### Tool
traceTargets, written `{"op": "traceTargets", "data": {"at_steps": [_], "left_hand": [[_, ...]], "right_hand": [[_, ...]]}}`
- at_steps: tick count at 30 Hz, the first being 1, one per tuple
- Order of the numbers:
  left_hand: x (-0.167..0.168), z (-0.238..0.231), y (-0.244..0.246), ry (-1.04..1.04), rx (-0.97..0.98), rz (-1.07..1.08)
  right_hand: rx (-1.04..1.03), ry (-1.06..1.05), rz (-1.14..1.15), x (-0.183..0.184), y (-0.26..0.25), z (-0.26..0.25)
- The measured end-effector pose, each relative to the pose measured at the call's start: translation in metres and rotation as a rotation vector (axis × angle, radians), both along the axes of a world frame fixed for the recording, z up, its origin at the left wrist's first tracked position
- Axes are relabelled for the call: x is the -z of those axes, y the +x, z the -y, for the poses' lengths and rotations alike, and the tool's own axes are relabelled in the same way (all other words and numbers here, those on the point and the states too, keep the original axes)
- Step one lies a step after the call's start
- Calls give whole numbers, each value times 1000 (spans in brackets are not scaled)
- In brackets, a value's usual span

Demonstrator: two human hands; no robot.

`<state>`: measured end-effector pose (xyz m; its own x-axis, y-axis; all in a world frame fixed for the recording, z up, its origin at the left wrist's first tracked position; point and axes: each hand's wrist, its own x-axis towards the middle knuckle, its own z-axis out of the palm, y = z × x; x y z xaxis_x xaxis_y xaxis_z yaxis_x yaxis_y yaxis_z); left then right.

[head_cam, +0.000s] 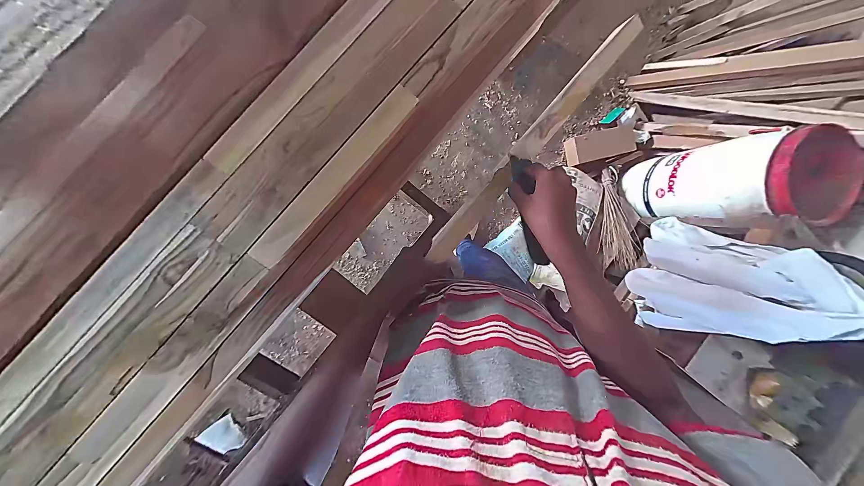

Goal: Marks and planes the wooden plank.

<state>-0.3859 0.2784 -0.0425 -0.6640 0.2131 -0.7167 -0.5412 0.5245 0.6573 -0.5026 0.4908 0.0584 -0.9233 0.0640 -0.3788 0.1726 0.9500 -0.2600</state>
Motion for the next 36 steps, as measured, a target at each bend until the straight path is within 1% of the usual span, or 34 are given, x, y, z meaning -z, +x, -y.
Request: {"op": "traceTargets", "data": {"at_steps": [4, 6, 9, 11, 13, 14, 16, 18, 21, 24, 25, 27, 29, 32, 34, 36], "left_hand": [[-14, -13, 1, -188, 82, -12], [-17, -18, 3, -225, 92, -12], [-22, -24, 6, -271, 80, -20], [-24, -34, 11, -337, 77, -74], [-25, -47, 19, -427, 97, -119], [-23, -54, 24, -469, 100, -148], [-13, -64, 33, -544, 88, -221], [-5, -69, 38, -575, 70, -274], [5, -72, 47, -595, 45, -383], [-5, -63, 45, -547, 99, -322], [-12, -58, 37, -505, 109, -289], [-19, -39, 17, -324, 114, -144], [-5, -18, 12, -46, 46, 6], [14, 10, 7, 409, -47, 169], [19, 17, 11, 665, -152, 349], [37, 26, 17, 905, -267, 580]], "right_hand": [[16, -61, 42, 7, 42, 11], [1, -129, 79, 7, 60, 2], [-8, -226, 109, 5, 64, -20], [18, -190, 42, 0, 53, -30], [23, -83, -8, -7, 40, -30], [7, 8, 9, -8, 32, -26], [-48, 176, 142, -10, 29, -11], [-82, 250, 226, -6, 41, 3], [-105, 223, 206, -4, 65, 9], [-53, 105, 333, -17, 75, 1], [-8, 32, 354, -23, 74, -8], [96, -140, 321, -23, 79, -31], [209, -326, 273, -17, 97, -51], [363, -747, 264, -3, 115, -64], [435, -976, 336, 7, 129, -71], [465, -1105, 446, 18, 144, -75]]}}
